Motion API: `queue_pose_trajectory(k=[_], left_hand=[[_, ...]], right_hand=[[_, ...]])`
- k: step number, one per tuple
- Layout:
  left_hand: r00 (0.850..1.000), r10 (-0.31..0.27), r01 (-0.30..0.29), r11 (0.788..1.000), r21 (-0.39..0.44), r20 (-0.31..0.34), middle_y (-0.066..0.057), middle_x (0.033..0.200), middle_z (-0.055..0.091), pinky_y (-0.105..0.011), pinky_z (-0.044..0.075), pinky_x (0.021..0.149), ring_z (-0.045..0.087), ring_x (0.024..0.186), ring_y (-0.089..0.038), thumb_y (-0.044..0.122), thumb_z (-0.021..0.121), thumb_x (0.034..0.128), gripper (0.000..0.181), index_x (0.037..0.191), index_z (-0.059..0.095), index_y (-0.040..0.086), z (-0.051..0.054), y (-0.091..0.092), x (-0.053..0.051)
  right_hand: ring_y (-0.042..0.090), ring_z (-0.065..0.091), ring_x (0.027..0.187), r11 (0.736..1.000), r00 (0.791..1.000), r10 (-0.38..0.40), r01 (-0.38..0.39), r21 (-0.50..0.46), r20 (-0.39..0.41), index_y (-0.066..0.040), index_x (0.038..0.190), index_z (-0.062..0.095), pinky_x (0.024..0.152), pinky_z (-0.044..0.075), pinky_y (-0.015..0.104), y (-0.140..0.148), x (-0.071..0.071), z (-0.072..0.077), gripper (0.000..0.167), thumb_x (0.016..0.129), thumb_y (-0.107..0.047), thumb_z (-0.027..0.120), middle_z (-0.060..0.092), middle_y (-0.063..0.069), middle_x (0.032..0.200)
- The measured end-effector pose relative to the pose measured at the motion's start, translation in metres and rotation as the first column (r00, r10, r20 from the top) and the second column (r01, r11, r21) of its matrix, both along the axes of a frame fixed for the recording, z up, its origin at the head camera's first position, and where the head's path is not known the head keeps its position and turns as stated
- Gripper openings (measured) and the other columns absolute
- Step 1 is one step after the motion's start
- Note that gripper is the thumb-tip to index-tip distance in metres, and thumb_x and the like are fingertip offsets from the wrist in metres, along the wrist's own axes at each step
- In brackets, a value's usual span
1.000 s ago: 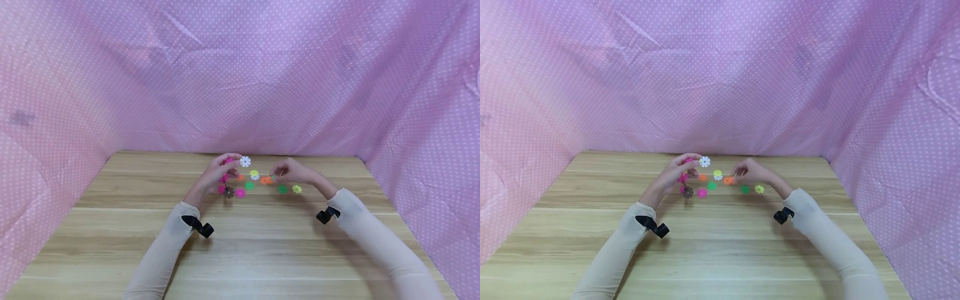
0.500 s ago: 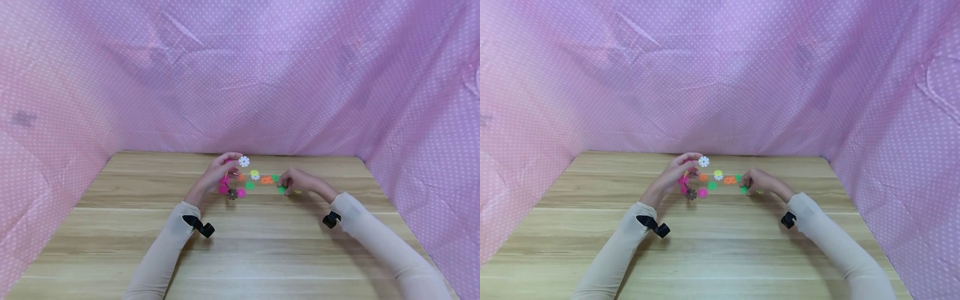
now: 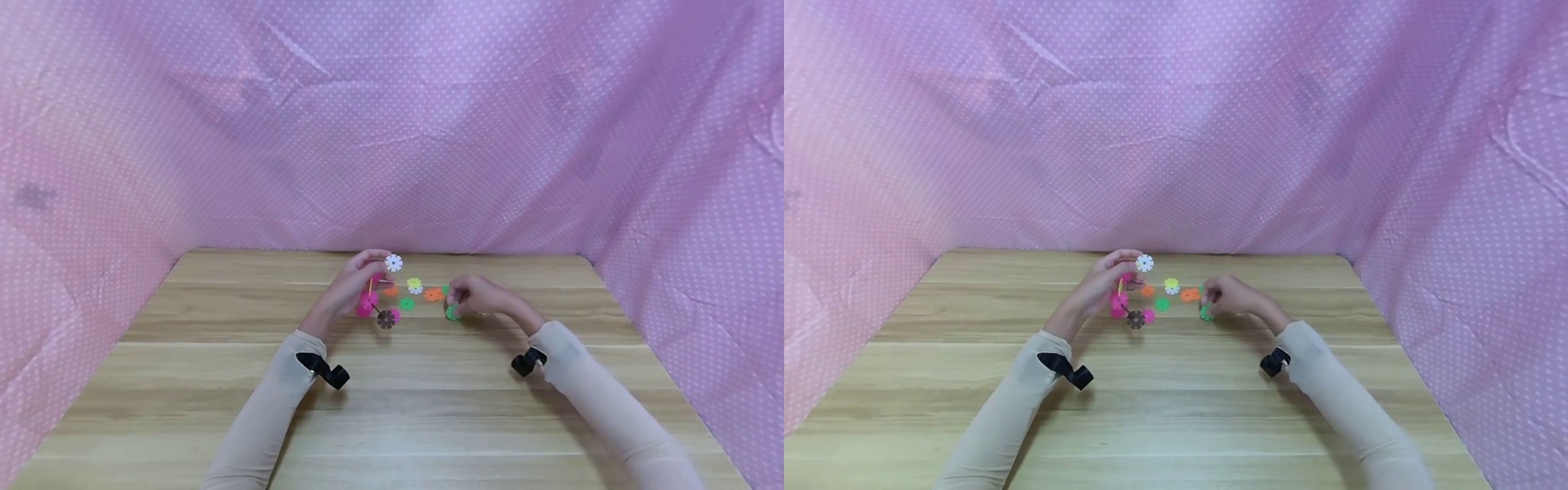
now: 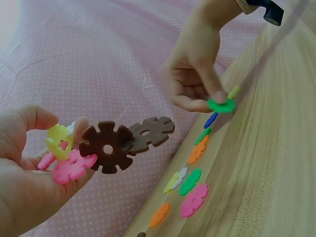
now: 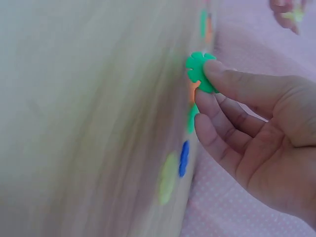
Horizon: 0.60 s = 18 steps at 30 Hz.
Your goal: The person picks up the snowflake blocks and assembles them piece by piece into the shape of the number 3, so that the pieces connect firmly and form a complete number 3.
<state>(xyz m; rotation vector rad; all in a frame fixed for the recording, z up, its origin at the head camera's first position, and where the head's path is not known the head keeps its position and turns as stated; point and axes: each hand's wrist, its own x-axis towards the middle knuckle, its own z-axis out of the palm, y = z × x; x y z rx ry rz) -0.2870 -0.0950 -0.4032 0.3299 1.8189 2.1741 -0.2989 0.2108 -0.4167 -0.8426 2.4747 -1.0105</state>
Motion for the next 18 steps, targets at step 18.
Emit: queue_pose_trajectory(k=[18], left_hand=[[0.999,-0.011,0.007,0.997,0.074,0.053,-0.003,0.101,0.062,-0.03,0.062,0.087,0.069,0.087,-0.016,0.003,0.052,0.1004,0.032,0.132,0.049,0.004,0.003,0.004,0.004]], right_hand=[[0.011,0.07,0.075,0.812,0.939,-0.329,0.225,-0.539,-0.104,0.005,0.103,0.073,0.067,0.059,0.023,-0.071,0.012,0.033,0.017,0.089,-0.005,0.077,0.074,0.025,0.096]])
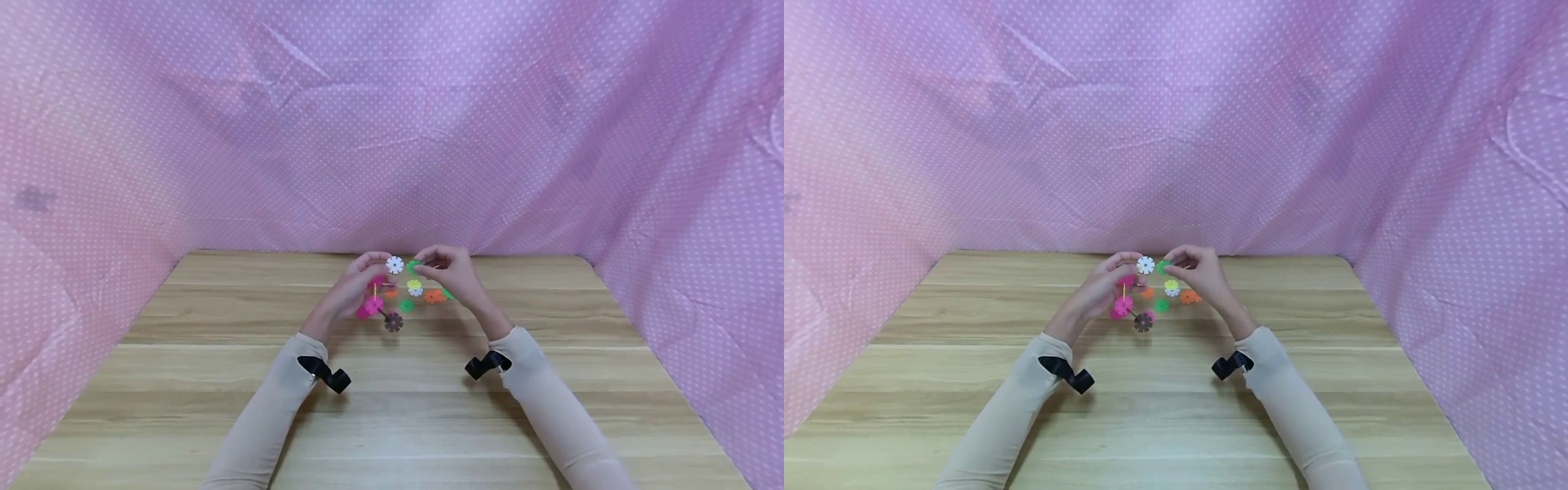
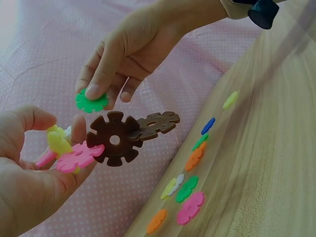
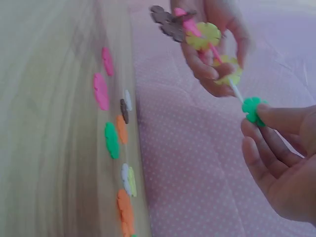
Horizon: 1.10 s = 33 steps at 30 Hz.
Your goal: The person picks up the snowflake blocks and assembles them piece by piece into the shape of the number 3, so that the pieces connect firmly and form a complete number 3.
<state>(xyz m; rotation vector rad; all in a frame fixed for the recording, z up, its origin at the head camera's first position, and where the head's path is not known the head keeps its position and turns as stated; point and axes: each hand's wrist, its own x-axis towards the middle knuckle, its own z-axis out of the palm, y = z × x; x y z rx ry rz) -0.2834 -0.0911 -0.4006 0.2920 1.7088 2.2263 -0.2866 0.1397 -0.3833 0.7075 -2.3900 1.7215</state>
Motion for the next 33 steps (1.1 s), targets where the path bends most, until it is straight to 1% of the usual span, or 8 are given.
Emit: queue_pose_trajectory(k=[4,7,11,15,21,25,29,33], left_hand=[[1.0,-0.008,0.008,1.0,0.0,0.013,-0.005,0.1,0.064,-0.029,0.062,0.086,0.069,0.087,-0.015,0.004,0.052,0.101,0.029,0.129,0.051,0.007,0.0,0.0,0.0],[1.0,-0.013,0.013,1.0,0.0,0.007,-0.002,0.095,0.067,-0.027,0.062,0.083,0.07,0.085,-0.014,0.005,0.051,0.1016,0.028,0.129,0.051,0.008,-0.001,0.001,0.0],[1.0,-0.015,0.015,1.0,-0.002,-0.006,0.002,0.087,0.069,-0.025,0.061,0.081,0.07,0.084,-0.012,0.006,0.051,0.1022,0.027,0.129,0.051,0.007,-0.002,0.002,-0.001],[1.0,-0.011,0.011,1.0,-0.006,-0.008,0.002,0.092,0.068,-0.028,0.061,0.086,0.07,0.088,-0.013,0.006,0.051,0.1027,0.027,0.13,0.051,0.006,-0.003,0.003,-0.002],[1.0,-0.007,0.006,1.0,0.01,0.016,0.001,0.098,0.066,-0.038,0.059,0.098,0.069,0.087,-0.013,0.006,0.052,0.1024,0.023,0.125,0.05,0.009,-0.004,0.005,-0.001],[1.0,-0.001,0.0,0.999,0.036,0.027,0.001,0.095,0.065,-0.046,0.055,0.104,0.068,0.084,-0.012,0.006,0.052,0.1027,0.017,0.118,0.048,0.012,-0.004,0.008,0.0],[0.999,0.007,-0.01,0.998,0.054,0.038,0.002,0.093,0.066,-0.054,0.049,0.11,0.069,0.082,-0.012,0.006,0.051,0.1036,0.013,0.114,0.047,0.014,-0.005,0.01,0.001],[0.999,0.009,-0.012,0.998,0.067,0.045,0.002,0.092,0.066,-0.06,0.042,0.114,0.068,0.081,-0.011,0.007,0.05,0.1045,0.012,0.113,0.048,0.015,-0.005,0.011,0.0]], right_hand=[[0.021,0.071,0.079,0.999,0.998,-0.05,0.049,-0.008,-0.029,0.009,0.102,0.072,0.068,0.057,0.017,-0.006,0.003,0.0,0.016,0.089,0.001,0.076,0.074,0.028,0.098],[0.027,0.071,0.082,0.997,0.996,-0.073,0.073,-0.01,-0.042,0.012,0.101,0.071,0.069,0.056,0.015,-0.009,0.01,0.005,0.015,0.088,0.004,0.075,0.073,0.03,0.098],[0.032,0.07,0.083,0.997,0.996,-0.079,0.079,-0.02,-0.038,0.014,0.099,0.07,0.07,0.056,0.016,-0.013,0.021,0.016,0.014,0.088,0.006,0.074,0.072,0.031,0.097],[0.032,0.07,0.084,0.997,0.996,-0.077,0.076,-0.023,-0.046,0.014,0.098,0.07,0.071,0.057,0.018,-0.015,0.027,0.021,0.013,0.088,0.005,0.074,0.072,0.031,0.097],[0.026,0.071,0.081,0.995,0.993,-0.086,0.082,-0.05,-0.075,0.014,0.097,0.071,0.071,0.058,0.018,-0.016,0.027,0.016,0.012,0.088,0.006,0.074,0.072,0.031,0.096],[0.021,0.069,0.08,0.994,0.991,-0.093,0.088,-0.062,-0.094,0.012,0.095,0.072,0.073,0.059,0.024,-0.019,0.028,0.014,0.01,0.088,0.006,0.074,0.073,0.029,0.094],[0.021,0.068,0.081,0.993,0.988,-0.104,0.098,-0.059,-0.111,0.011,0.095,0.073,0.075,0.061,0.034,-0.02,0.02,0.001,0.009,0.088,0.006,0.075,0.073,0.028,0.093],[0.018,0.068,0.081,0.992,0.985,-0.111,0.103,-0.07,-0.135,0.008,0.095,0.075,0.075,0.061,0.035,-0.018,0.011,-0.011,0.009,0.087,0.004,0.076,0.074,0.026,0.093]])
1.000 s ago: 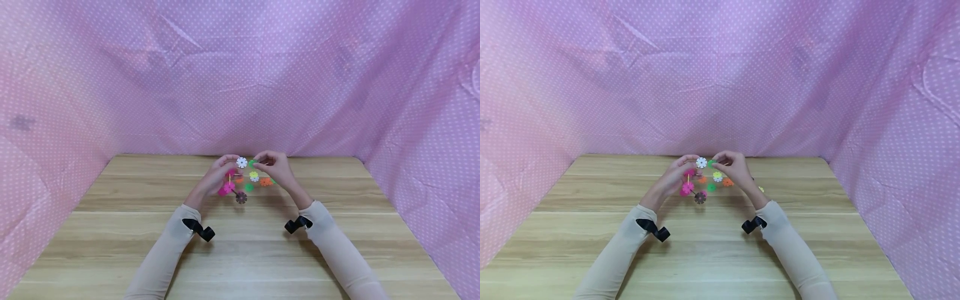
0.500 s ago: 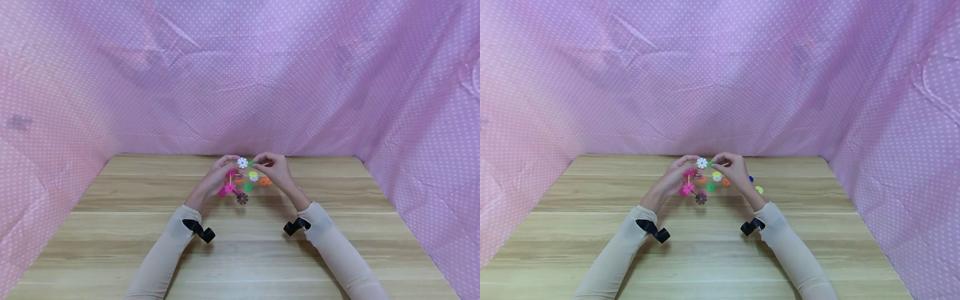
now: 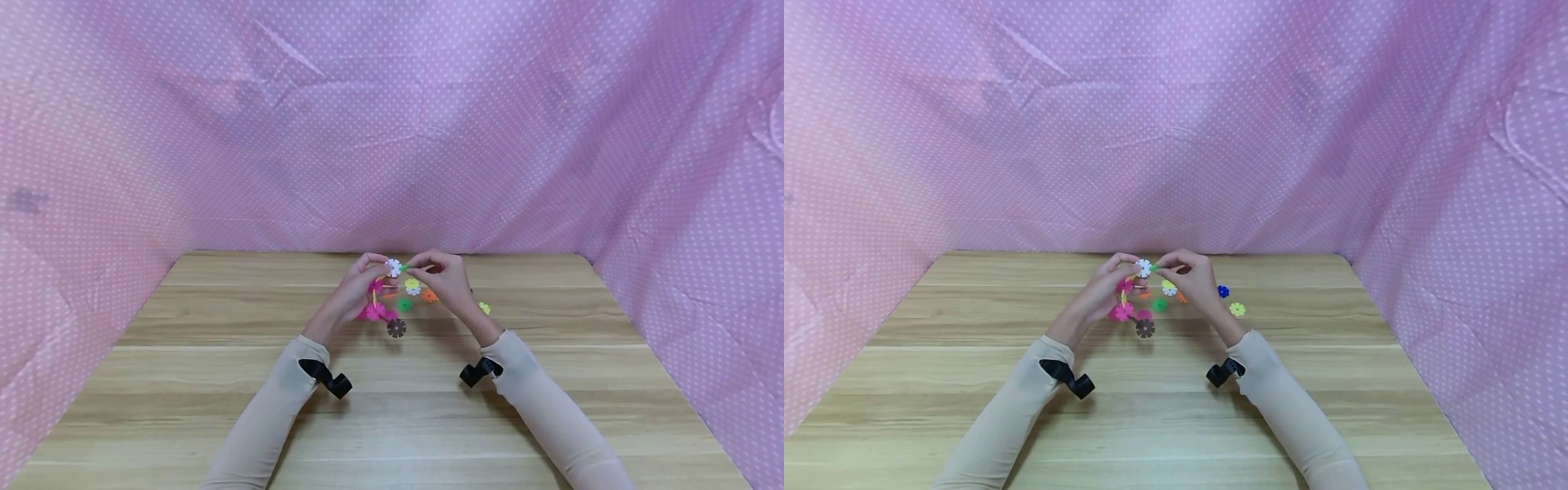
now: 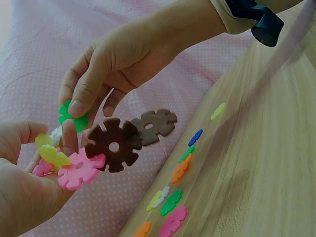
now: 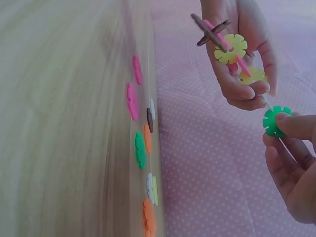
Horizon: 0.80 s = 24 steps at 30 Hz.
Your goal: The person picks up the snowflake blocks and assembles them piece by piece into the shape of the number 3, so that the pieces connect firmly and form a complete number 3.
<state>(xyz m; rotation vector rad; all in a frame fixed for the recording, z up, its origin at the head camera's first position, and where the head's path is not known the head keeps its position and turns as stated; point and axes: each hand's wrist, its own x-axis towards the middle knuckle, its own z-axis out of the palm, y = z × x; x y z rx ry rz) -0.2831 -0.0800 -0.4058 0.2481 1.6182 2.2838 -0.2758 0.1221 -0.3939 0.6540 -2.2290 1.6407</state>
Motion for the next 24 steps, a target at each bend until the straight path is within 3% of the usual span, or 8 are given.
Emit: queue_pose_trajectory(k=[4,6,9,12,18,24], left_hand=[[1.0,0.007,-0.007,1.0,-0.006,-0.008,0.002,0.092,0.064,-0.059,0.042,0.115,0.067,0.08,-0.01,0.006,0.05,0.1036,0.012,0.111,0.049,0.015,0.0,0.001,0.0],[1.0,0.006,-0.006,1.0,-0.017,-0.015,0.001,0.093,0.063,-0.052,0.049,0.111,0.067,0.081,-0.01,0.004,0.051,0.1024,0.013,0.11,0.051,0.014,0.0,0.001,0.001],[1.0,0.0,-0.001,0.999,-0.042,-0.009,0.001,0.092,0.063,-0.036,0.06,0.095,0.068,0.08,-0.01,0.001,0.052,0.1005,0.014,0.108,0.054,0.012,0.001,0.002,0.002],[1.0,-0.002,0.003,0.999,-0.051,0.006,0.0,0.091,0.063,-0.024,0.062,0.08,0.069,0.078,-0.01,-0.001,0.053,0.1001,0.011,0.104,0.055,0.01,0.002,0.003,0.003],[1.0,0.002,-0.002,0.999,-0.046,0.012,-0.004,0.091,0.064,-0.023,0.063,0.078,0.072,0.077,-0.013,0.0,0.053,0.1001,0.01,0.097,0.056,0.009,0.003,0.004,0.004],[0.999,0.005,-0.009,0.993,-0.116,-0.033,-0.001,0.091,0.068,-0.023,0.062,0.078,0.072,0.081,-0.012,-0.001,0.056,0.098,0.011,0.096,0.059,0.009,0.0,0.0,0.003]], right_hand=[[0.01,0.067,0.081,1.0,0.999,0.009,-0.009,-0.009,-0.032,0.002,0.094,0.077,0.075,0.06,0.031,0.001,-0.001,-0.002,0.008,0.087,-0.001,0.079,0.075,0.02,0.092],[0.008,0.067,0.081,1.0,0.999,0.014,-0.015,-0.009,-0.045,0.0,0.093,0.077,0.075,0.06,0.032,0.001,-0.001,-0.002,0.007,0.087,-0.003,0.079,0.076,0.018,0.092],[0.008,0.067,0.082,1.0,0.998,0.015,-0.015,0.0,-0.061,-0.002,0.092,0.078,0.075,0.061,0.035,0.002,-0.001,-0.002,0.006,0.087,-0.004,0.08,0.076,0.017,0.091],[0.011,0.068,0.082,1.0,0.998,0.018,-0.017,0.014,-0.067,-0.001,0.092,0.078,0.074,0.061,0.034,0.002,-0.002,-0.003,0.006,0.086,-0.002,0.079,0.076,0.017,0.091],[0.018,0.069,0.083,0.997,0.997,0.076,-0.075,0.022,-0.031,0.004,0.094,0.077,0.073,0.059,0.022,0.005,-0.004,-0.001,0.008,0.086,0.003,0.078,0.075,0.023,0.095],[0.013,0.069,0.079,0.989,0.991,0.136,-0.135,0.063,-0.009,0.0,0.091,0.079,0.07,0.06,0.025,0.011,-0.005,0.003,0.006,0.085,0.001,0.079,0.076,0.018,0.092]])
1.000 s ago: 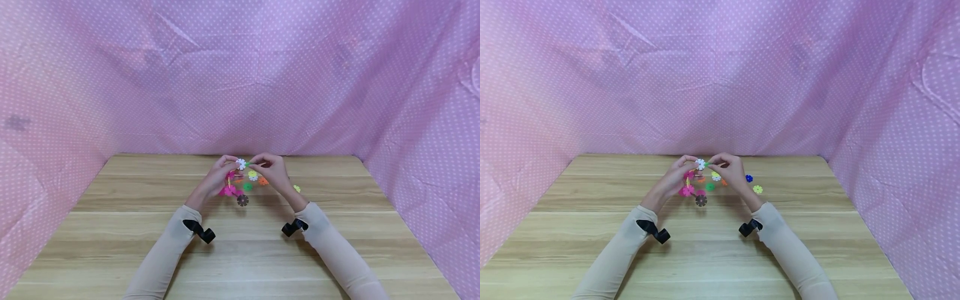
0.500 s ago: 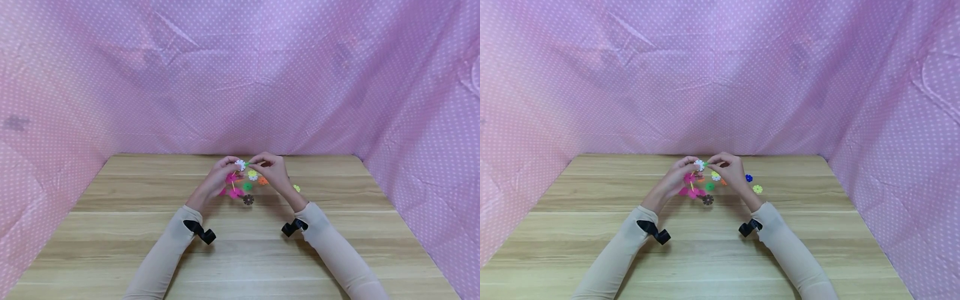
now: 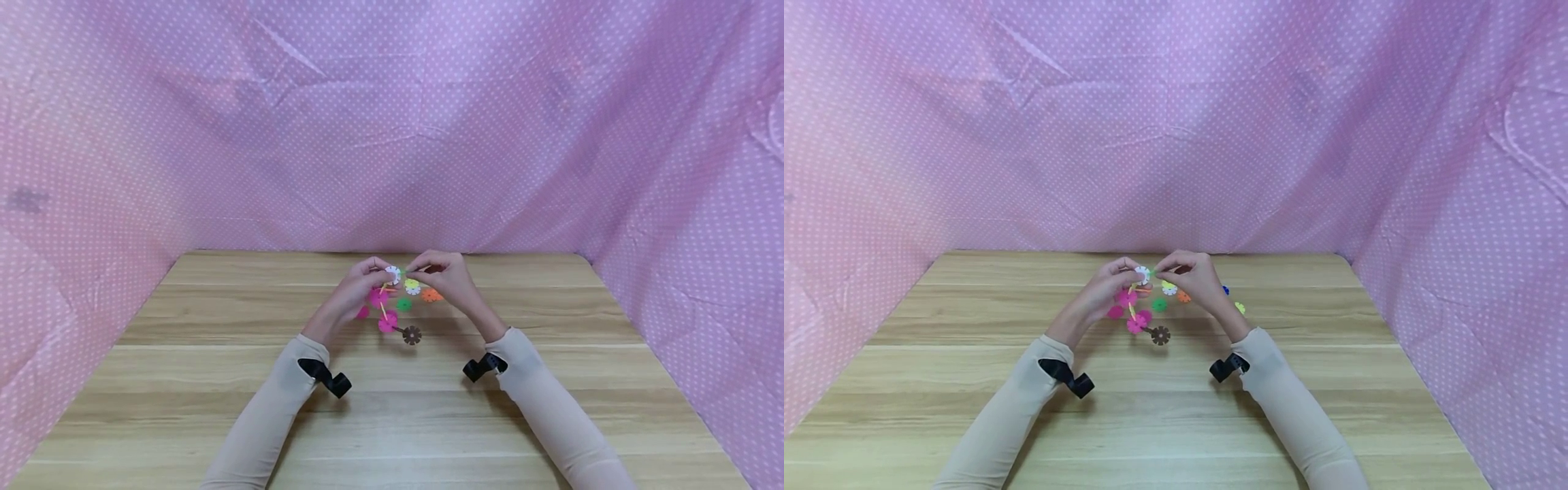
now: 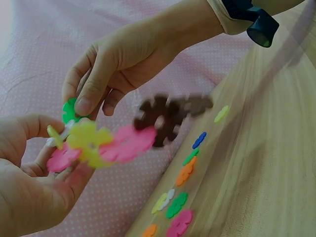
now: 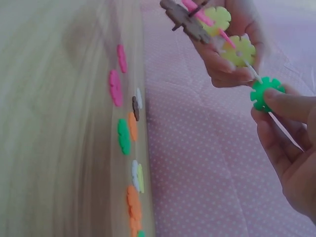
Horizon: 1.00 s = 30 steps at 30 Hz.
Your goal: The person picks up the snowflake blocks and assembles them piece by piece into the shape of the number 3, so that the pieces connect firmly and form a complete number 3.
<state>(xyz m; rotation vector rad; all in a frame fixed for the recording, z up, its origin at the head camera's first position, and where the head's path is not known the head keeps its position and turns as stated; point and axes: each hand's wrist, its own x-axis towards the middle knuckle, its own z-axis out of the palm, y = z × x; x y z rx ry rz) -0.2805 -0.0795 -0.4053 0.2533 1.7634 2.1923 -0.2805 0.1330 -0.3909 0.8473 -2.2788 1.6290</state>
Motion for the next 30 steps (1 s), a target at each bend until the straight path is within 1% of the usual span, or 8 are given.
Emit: queue_pose_trajectory(k=[4,9,12,16,20,23,27,30], left_hand=[[0.999,-0.01,0.009,0.999,-0.037,-0.044,0.0,0.09,0.068,-0.022,0.061,0.08,0.07,0.082,-0.011,-0.004,0.058,0.0957,0.011,0.097,0.06,0.007,0.0,-0.001,0.0],[0.998,-0.031,0.027,0.997,-0.065,-0.06,-0.001,0.088,0.07,-0.021,0.061,0.077,0.07,0.078,-0.01,-0.006,0.059,0.0957,0.01,0.102,0.06,0.002,0.004,0.001,0.004],[0.997,-0.016,0.009,0.997,-0.081,-0.079,-0.001,0.088,0.07,-0.021,0.061,0.077,0.07,0.078,-0.01,-0.005,0.059,0.0956,0.011,0.106,0.06,-0.002,0.008,0.002,0.007],[0.995,0.011,-0.02,0.996,-0.084,-0.103,-0.002,0.089,0.069,-0.021,0.061,0.078,0.071,0.078,-0.01,-0.005,0.059,0.0951,0.015,0.11,0.06,-0.008,0.011,0.001,0.01],[0.995,0.003,-0.011,0.997,-0.079,-0.1,-0.002,0.089,0.069,-0.022,0.062,0.078,0.071,0.078,-0.01,-0.005,0.058,0.0948,0.016,0.11,0.06,-0.01,0.011,0.0,0.01],[0.997,-0.01,0.004,0.997,-0.075,-0.079,-0.001,0.09,0.07,-0.023,0.062,0.08,0.071,0.079,-0.01,-0.003,0.059,0.0959,0.015,0.11,0.061,-0.007,0.011,-0.001,0.009],[0.997,0.008,-0.016,0.994,-0.107,-0.081,0.001,0.092,0.07,-0.024,0.061,0.081,0.07,0.082,-0.009,0.002,0.06,0.0974,0.014,0.109,0.064,-0.005,0.014,-0.005,0.006],[0.995,0.022,-0.036,0.989,-0.144,-0.097,0.001,0.093,0.071,-0.027,0.06,0.085,0.068,0.083,-0.009,0.005,0.062,0.0974,0.017,0.111,0.066,-0.006,0.016,-0.008,0.005]], right_hand=[[0.017,0.068,0.075,1.0,1.0,0.025,-0.024,0.017,-0.018,0.001,0.089,0.079,0.066,0.058,0.02,0.003,0.0,0.0,0.006,0.084,0.004,0.079,0.076,0.018,0.09],[0.019,0.068,0.071,0.999,0.998,0.045,-0.045,0.003,-0.036,0.002,0.087,0.079,0.063,0.056,0.017,0.005,0.003,0.001,0.007,0.084,0.008,0.078,0.075,0.02,0.087],[0.024,0.068,0.07,0.999,0.998,0.043,-0.044,-0.016,-0.045,0.003,0.088,0.079,0.061,0.055,0.016,0.003,0.005,0.003,0.007,0.084,0.009,0.077,0.075,0.021,0.087],[0.023,0.067,0.07,0.999,0.997,0.04,-0.042,-0.028,-0.073,0.003,0.088,0.079,0.061,0.055,0.017,0.0,0.007,0.003,0.007,0.084,0.009,0.076,0.075,0.022,0.087],[0.022,0.067,0.069,0.999,0.996,0.04,-0.042,-0.023,-0.083,0.003,0.087,0.079,0.061,0.055,0.018,-0.002,0.005,0.001,0.008,0.084,0.009,0.077,0.075,0.021,0.085],[0.022,0.069,0.071,0.999,0.997,0.042,-0.044,-0.026,-0.071,0.003,0.086,0.079,0.063,0.058,0.02,-0.001,0.004,0.001,0.008,0.083,0.01,0.077,0.075,0.021,0.085],[0.023,0.071,0.072,0.998,0.997,0.047,-0.048,-0.028,-0.057,0.004,0.087,0.078,0.064,0.06,0.023,0.0,0.003,0.003,0.007,0.083,0.009,0.078,0.075,0.023,0.086],[0.029,0.07,0.072,0.998,0.998,0.053,-0.054,-0.031,-0.046,0.004,0.088,0.078,0.064,0.06,0.022,0.0,0.003,0.004,0.007,0.082,0.009,0.078,0.075,0.022,0.087]])
